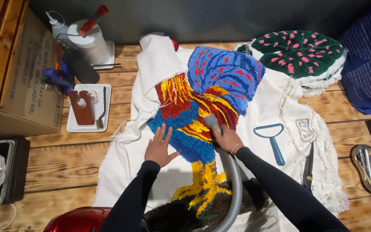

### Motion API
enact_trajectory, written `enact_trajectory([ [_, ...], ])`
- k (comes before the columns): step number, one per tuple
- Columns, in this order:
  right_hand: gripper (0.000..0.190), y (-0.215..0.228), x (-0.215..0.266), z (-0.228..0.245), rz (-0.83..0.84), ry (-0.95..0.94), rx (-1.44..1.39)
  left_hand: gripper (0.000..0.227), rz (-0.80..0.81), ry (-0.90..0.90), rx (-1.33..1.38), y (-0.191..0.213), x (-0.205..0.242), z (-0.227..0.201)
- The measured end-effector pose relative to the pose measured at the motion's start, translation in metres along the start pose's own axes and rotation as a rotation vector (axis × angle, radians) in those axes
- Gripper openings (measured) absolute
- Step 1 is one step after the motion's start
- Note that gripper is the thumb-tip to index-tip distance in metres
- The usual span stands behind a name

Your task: Cleaning and grooming a handmade rooster rug using a vacuum and a scraper tool.

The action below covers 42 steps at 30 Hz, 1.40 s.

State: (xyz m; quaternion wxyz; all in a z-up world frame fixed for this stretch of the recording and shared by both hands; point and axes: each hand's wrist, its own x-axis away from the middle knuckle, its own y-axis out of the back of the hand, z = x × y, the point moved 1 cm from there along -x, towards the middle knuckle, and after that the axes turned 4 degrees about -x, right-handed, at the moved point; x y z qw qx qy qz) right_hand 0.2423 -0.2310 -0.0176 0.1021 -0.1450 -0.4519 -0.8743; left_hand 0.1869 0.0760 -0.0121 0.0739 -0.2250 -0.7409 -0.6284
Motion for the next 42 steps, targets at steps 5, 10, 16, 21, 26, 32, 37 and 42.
enact_trajectory([
  [5, 0.067, 0.014, -0.048, -0.009, -0.146, -0.085, -0.043, 0.109, 0.001, -0.003, -0.022, -0.004, -0.002, 0.001],
  [10, 0.064, -0.001, -0.06, 0.009, -0.145, -0.022, 0.009, 0.11, 0.004, 0.014, -0.035, -0.002, -0.001, 0.001],
  [16, 0.062, 0.015, -0.064, 0.049, -0.092, -0.099, -0.053, 0.11, 0.0, 0.014, -0.005, -0.001, 0.0, 0.001],
  [21, 0.062, -0.016, -0.073, 0.044, 0.036, 0.176, -0.055, 0.111, -0.015, 0.004, 0.003, -0.006, -0.003, 0.002],
  [26, 0.063, -0.011, -0.095, 0.042, 0.03, 0.082, -0.043, 0.112, -0.019, 0.003, 0.021, -0.005, -0.001, 0.003],
  [32, 0.063, -0.036, -0.092, 0.058, 0.026, 0.128, -0.125, 0.112, 0.009, 0.007, 0.029, -0.001, -0.002, 0.001],
  [37, 0.062, -0.036, -0.092, 0.081, 0.152, 0.216, -0.106, 0.113, 0.014, 0.005, 0.04, -0.001, -0.002, 0.002],
  [42, 0.062, -0.033, -0.085, 0.077, 0.129, 0.11, -0.202, 0.112, 0.001, -0.011, 0.053, 0.005, -0.001, 0.003],
])
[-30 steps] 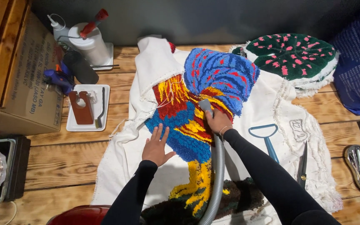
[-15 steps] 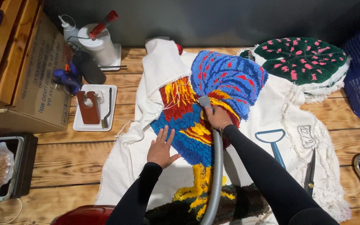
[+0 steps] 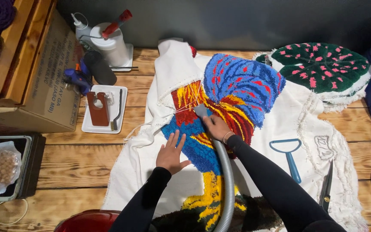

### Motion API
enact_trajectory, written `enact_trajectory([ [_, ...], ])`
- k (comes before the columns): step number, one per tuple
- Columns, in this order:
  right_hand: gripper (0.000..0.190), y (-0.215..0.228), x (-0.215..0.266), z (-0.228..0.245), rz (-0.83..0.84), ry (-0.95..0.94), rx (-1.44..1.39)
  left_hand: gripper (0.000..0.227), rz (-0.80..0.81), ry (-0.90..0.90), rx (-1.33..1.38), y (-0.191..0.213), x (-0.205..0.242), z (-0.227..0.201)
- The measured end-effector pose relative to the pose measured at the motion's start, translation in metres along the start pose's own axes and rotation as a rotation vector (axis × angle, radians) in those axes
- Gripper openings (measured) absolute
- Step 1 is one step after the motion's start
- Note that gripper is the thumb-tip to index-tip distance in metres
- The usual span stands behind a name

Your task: Cleaning and grooming a handmade rooster rug using a vacuum and a scraper tool.

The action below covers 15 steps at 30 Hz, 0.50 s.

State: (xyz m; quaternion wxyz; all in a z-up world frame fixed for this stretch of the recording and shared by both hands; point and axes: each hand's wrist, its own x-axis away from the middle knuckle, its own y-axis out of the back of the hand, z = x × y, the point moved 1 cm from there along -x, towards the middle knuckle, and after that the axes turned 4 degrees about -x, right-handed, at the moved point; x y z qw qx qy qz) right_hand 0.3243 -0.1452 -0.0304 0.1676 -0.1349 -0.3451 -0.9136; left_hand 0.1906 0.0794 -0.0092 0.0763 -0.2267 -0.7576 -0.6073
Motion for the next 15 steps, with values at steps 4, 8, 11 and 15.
enact_trajectory([
  [4, 0.061, -0.006, 0.022, 0.003, 0.087, 0.061, 0.004, 0.101, -0.119, -0.048, 0.11, 0.015, -0.012, 0.013],
  [8, 0.052, -0.007, 0.052, 0.033, 0.219, 0.017, -0.179, 0.069, -0.419, 0.018, 0.018, 0.05, -0.04, 0.027],
  [11, 0.047, 0.0, 0.068, 0.05, 0.331, 0.037, -0.218, 0.066, -0.602, 0.096, -0.102, 0.076, -0.059, 0.047],
  [15, 0.047, 0.009, 0.083, 0.061, 0.492, 0.174, -0.116, 0.073, -0.693, 0.144, -0.262, 0.071, -0.088, 0.098],
])
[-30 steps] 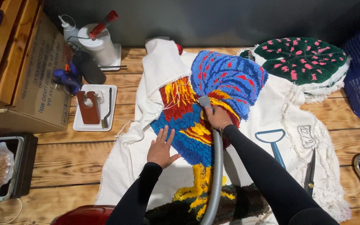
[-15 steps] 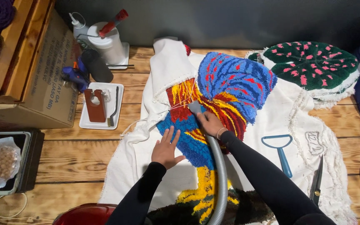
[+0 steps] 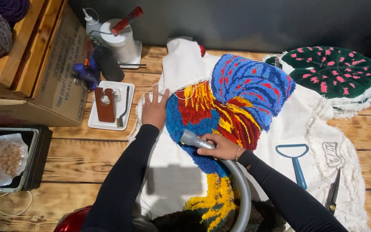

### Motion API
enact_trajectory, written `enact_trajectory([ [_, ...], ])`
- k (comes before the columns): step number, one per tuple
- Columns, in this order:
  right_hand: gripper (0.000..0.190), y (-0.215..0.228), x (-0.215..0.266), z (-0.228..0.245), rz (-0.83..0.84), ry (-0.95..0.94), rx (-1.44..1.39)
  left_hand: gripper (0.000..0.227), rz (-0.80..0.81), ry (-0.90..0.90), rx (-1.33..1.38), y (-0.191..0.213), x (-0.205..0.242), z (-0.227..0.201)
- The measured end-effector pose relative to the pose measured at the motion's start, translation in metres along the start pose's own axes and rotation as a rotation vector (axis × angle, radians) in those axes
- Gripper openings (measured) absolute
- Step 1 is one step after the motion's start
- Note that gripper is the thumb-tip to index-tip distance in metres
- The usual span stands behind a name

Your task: Cleaning and grooming a handmade rooster rug using a vacuum and a scraper tool.

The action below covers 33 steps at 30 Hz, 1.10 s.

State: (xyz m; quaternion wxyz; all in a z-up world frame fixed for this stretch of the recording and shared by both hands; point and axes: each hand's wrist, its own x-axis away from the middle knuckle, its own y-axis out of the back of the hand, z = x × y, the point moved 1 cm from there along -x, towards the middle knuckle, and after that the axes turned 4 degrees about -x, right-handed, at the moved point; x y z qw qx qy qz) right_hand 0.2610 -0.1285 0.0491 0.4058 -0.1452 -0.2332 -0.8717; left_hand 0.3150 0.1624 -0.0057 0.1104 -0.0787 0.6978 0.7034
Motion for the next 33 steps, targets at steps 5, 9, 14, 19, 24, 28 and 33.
enact_trajectory([
  [5, 0.051, 0.016, 0.004, -0.043, -0.04, 0.059, 0.201, 0.053, 0.141, 0.076, 0.062, -0.03, -0.012, 0.043],
  [9, 0.053, 0.036, 0.011, -0.08, -0.28, -0.049, 0.222, 0.028, 0.219, 0.2, 0.252, 0.006, -0.024, 0.054],
  [14, 0.05, 0.049, 0.03, -0.109, -0.466, -0.183, 0.195, 0.028, 0.069, 0.573, 0.403, 0.004, -0.029, 0.106],
  [19, 0.051, 0.049, 0.027, -0.108, -0.479, -0.254, 0.181, 0.025, -0.023, 0.615, 0.252, 0.022, -0.02, 0.138],
  [24, 0.056, 0.054, 0.021, -0.123, -0.554, -0.29, 0.26, 0.023, -0.033, 0.577, 0.134, 0.034, -0.02, 0.142],
  [28, 0.054, 0.054, 0.024, -0.116, -0.546, -0.316, 0.239, 0.022, -0.031, 0.552, 0.121, 0.035, -0.017, 0.148],
  [33, 0.049, 0.049, 0.023, -0.108, -0.536, -0.267, 0.278, 0.024, 0.078, 0.568, 0.085, 0.047, -0.013, 0.135],
])
